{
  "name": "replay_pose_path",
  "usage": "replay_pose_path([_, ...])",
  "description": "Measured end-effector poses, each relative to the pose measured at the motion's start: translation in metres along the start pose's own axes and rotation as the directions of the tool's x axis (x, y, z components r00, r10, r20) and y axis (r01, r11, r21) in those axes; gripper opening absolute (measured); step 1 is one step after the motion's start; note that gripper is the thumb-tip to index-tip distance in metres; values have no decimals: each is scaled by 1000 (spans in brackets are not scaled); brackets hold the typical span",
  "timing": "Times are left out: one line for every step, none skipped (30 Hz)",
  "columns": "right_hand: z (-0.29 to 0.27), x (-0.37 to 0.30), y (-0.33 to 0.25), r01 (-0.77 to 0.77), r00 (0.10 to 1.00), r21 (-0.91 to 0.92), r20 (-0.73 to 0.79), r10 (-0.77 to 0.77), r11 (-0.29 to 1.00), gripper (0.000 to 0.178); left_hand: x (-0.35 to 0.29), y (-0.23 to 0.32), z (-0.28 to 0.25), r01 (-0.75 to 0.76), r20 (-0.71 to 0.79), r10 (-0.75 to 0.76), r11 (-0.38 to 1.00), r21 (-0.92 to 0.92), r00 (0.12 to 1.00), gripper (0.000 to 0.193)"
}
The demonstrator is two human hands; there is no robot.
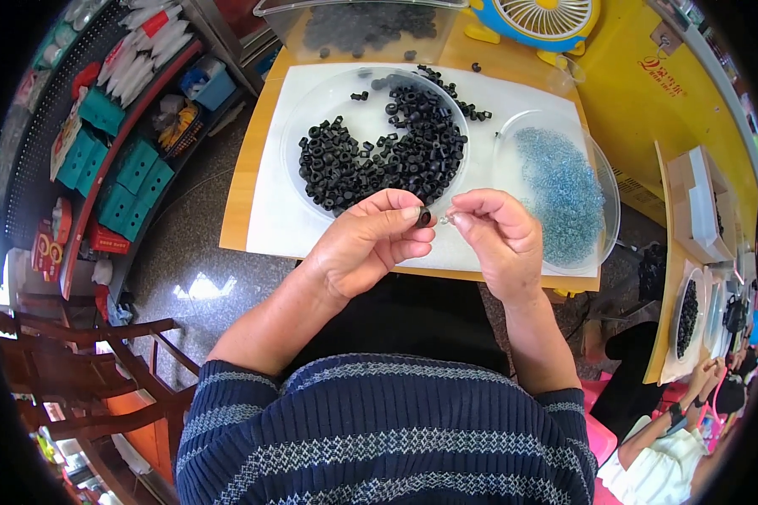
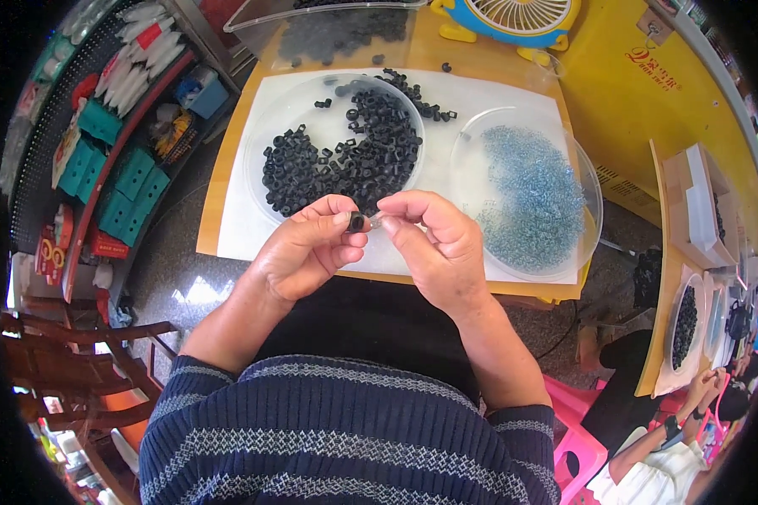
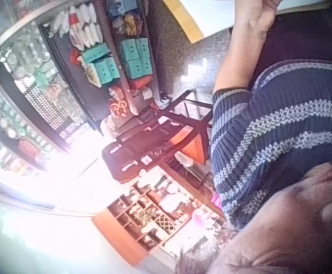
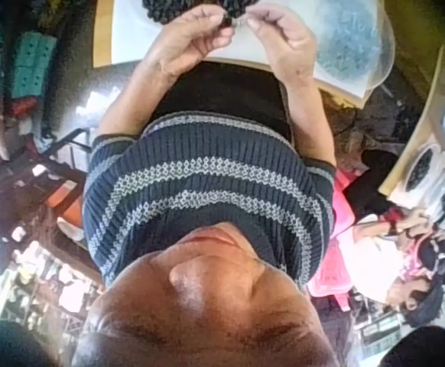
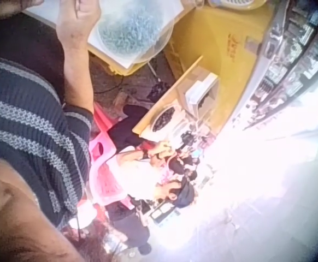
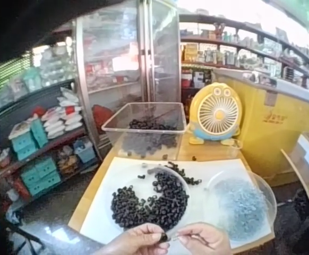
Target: The person repeatedly takes black plastic parts and small clear pins from separate trays by hand and inserts the pins into the plastic parts.
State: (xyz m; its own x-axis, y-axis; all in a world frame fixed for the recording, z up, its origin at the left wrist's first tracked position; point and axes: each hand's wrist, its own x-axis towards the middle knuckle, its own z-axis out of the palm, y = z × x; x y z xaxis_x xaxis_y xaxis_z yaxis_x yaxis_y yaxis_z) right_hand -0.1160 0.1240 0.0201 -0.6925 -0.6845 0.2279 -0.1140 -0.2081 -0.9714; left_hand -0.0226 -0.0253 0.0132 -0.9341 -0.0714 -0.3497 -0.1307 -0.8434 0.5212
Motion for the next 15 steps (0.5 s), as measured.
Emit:
replay_pose_path([1, 0, 1, 4, 1000, -11, -6, -4, 1000, 14, 0, 0, 1, 0, 2, 0, 1000, 0, 1000, 15])
replay_pose_path([1, 0, 1, 4, 1000, -13, -7, -5, 1000, 14, 0, 1, 3, 3, 8, -3, 1000, -11, 1000, 14])
replay_pose_path([2, 0, 1, 26, 1000, -10, -9, -26, 1000, 13, 0, 1, 4, 6, 14, -6, 1000, -21, 1000, 13])
replay_pose_path([4, 0, 1, 48, 999, -6, -8, -48, 999, 13, 0, 0, 3, 4, 14, -4, 1000, -22, 1000, 13])
replay_pose_path([5, 0, 1, 49, 999, -6, -6, -49, 999, 13, 1, -1, 1, 8, 28, -8, 1000, -23, 1000, 13])
replay_pose_path([6, 1, 0, 59, 998, -18, -6, -59, 998, 12, 1, -2, 0, 12, 41, -11, 1000, -24, 999, 13])
replay_pose_path([7, 1, 0, 68, 998, -31, -8, -68, 997, 12, 1, -3, 0, 12, 43, -11, 1000, -25, 999, 13])
replay_pose_path([8, 0, 0, 68, 998, -33, -7, -69, 997, 12, 0, -3, 0, 13, 44, -12, 1000, -27, 999, 12])
replay_pose_path([9, 0, 1, 98, 995, -98, -2, -99, 990, 12, 0, -4, 0, 15, 45, -13, 999, -29, 999, 12])
replay_pose_path([10, 0, 2, 128, 992, -161, 6, -128, 979, 12, -1, -4, 0, 13, 45, -12, 999, -30, 999, 12])
replay_pose_path([10, 0, 2, 128, 992, -161, 8, -128, 979, 12, -2, -4, 1, 13, 50, -12, 999, -30, 999, 11])
replay_pose_path([11, 0, 2, 138, 990, -176, 10, -139, 975, 13, -3, -4, 1, 13, 56, -11, 999, -30, 998, 10])
replay_pose_path([11, 1, 2, 149, 989, -192, 12, -149, 970, 13, -3, -4, 1, 12, 57, -10, 999, -31, 998, 10])
replay_pose_path([11, 1, 1, 150, 989, -194, 14, -150, 970, 13, -3, -4, 1, 14, 62, -11, 999, -51, 998, 10])
replay_pose_path([11, 0, 0, 127, 992, -216, 6, -129, 968, 12, -3, -3, 1, 17, 67, -12, 997, -70, 998, 9])
